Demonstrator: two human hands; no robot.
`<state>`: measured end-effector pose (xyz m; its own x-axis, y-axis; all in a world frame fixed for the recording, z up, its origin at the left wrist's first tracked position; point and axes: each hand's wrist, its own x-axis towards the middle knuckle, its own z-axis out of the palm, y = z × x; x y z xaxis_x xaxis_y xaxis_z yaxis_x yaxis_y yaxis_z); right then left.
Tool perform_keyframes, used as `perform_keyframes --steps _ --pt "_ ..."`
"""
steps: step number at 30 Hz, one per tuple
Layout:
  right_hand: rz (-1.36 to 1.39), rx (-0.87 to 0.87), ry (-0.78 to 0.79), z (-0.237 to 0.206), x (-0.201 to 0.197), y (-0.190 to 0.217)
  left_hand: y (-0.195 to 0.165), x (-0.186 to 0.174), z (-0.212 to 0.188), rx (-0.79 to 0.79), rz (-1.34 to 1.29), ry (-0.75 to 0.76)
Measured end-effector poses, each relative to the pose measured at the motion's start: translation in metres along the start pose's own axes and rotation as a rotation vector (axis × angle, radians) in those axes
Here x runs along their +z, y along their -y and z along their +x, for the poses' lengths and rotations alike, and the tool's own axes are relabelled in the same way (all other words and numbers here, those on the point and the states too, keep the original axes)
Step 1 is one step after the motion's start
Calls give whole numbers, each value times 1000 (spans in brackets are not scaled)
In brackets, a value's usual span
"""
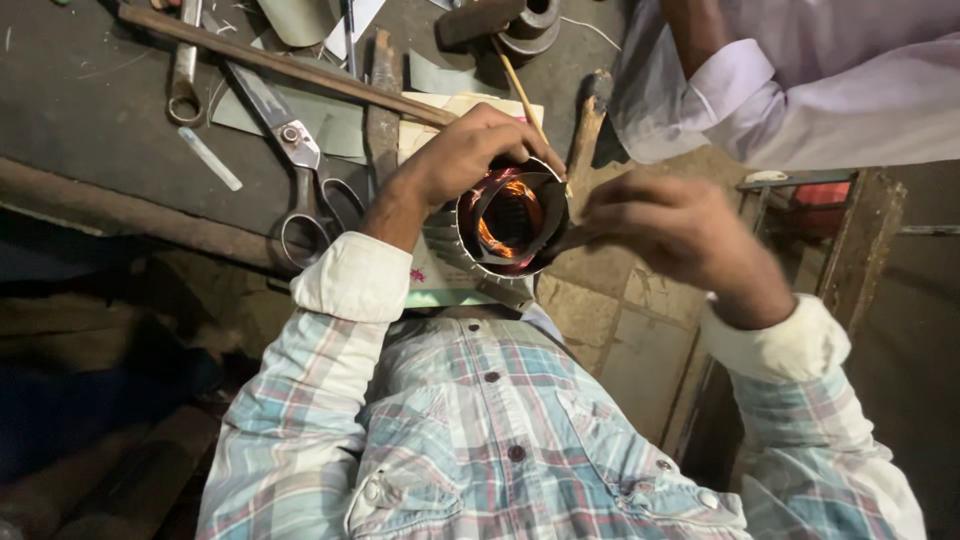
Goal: The person holds a cylindrical metal core and winds copper wire around it by hand, using a small flat tool to press and align the wire. The person rotates the core and continues winding the wire in tight layers.
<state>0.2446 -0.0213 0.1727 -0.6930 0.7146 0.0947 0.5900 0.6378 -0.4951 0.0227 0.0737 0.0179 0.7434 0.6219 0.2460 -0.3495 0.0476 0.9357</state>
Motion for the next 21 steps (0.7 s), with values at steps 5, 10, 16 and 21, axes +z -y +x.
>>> perform_keyframes --steps 5,10,16,21 --pt "-189 -79 -8 -3 -38 7 2 0 1 20 -20 1" --pt "-320 -160 236 9 -27 10 9 -1 2 -23 -68 0" --pt "-478 -301 303 24 -17 15 11 0 2 -14 -66 9" --pt "-527 -299 289 10 -9 14 5 2 1 -63 -6 10"
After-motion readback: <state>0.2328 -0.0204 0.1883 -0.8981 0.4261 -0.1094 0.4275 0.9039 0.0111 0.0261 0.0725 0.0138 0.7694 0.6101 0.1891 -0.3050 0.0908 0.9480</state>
